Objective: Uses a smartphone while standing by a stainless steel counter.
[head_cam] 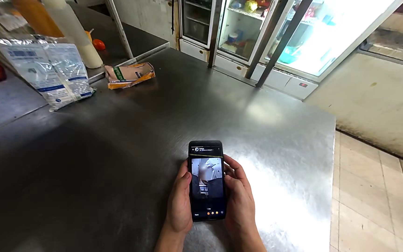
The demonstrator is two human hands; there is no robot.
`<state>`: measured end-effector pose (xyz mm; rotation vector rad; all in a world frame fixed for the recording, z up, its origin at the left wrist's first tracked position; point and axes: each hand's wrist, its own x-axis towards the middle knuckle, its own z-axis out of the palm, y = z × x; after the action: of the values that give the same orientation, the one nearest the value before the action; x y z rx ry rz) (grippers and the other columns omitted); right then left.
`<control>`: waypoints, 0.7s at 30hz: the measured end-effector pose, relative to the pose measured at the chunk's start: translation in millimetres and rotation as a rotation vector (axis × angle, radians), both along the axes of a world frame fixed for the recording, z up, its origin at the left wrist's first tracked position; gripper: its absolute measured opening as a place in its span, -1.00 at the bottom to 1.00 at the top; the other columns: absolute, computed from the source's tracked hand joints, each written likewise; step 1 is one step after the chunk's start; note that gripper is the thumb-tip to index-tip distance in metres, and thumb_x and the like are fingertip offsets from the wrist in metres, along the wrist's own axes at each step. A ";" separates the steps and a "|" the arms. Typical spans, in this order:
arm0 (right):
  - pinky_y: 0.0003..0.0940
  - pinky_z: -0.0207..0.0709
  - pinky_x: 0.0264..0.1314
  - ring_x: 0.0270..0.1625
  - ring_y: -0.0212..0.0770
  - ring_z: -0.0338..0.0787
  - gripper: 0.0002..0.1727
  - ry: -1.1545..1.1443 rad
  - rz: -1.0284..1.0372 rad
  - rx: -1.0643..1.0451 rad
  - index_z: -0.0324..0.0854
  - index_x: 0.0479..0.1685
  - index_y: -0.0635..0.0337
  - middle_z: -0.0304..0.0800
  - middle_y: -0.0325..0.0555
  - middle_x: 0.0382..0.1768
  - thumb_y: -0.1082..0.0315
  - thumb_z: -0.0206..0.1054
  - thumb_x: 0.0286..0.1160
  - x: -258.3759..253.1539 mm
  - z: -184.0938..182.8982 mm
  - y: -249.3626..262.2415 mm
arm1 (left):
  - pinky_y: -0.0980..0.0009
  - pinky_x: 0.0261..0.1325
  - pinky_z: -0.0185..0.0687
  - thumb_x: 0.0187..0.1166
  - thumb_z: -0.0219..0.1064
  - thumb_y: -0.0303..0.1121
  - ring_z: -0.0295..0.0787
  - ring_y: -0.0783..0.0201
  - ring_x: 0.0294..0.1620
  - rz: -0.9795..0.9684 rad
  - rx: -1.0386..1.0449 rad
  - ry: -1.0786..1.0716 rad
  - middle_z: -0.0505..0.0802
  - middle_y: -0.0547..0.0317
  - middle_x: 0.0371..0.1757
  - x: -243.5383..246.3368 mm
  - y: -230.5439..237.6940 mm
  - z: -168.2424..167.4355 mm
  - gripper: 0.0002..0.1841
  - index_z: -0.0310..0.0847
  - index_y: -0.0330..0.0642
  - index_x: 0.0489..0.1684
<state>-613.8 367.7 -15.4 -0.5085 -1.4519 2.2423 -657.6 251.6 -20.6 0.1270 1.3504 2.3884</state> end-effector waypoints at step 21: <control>-0.26 0.72 0.09 0.02 -0.18 0.82 -0.43 -0.005 0.000 0.000 0.51 0.49 0.19 0.79 0.05 0.04 0.33 -0.02 0.45 0.2 0.0 0.0 | 0.19 0.48 0.58 0.68 -0.12 0.03 0.63 0.17 0.45 -0.001 -0.004 -0.007 0.67 -0.02 0.45 1.7 0.1 2.6 -0.33 0.14 -0.10 0.76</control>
<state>-613.5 367.7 -15.4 -0.5143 -1.4537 2.2424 -656.0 251.7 -18.0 0.1184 1.3515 2.3831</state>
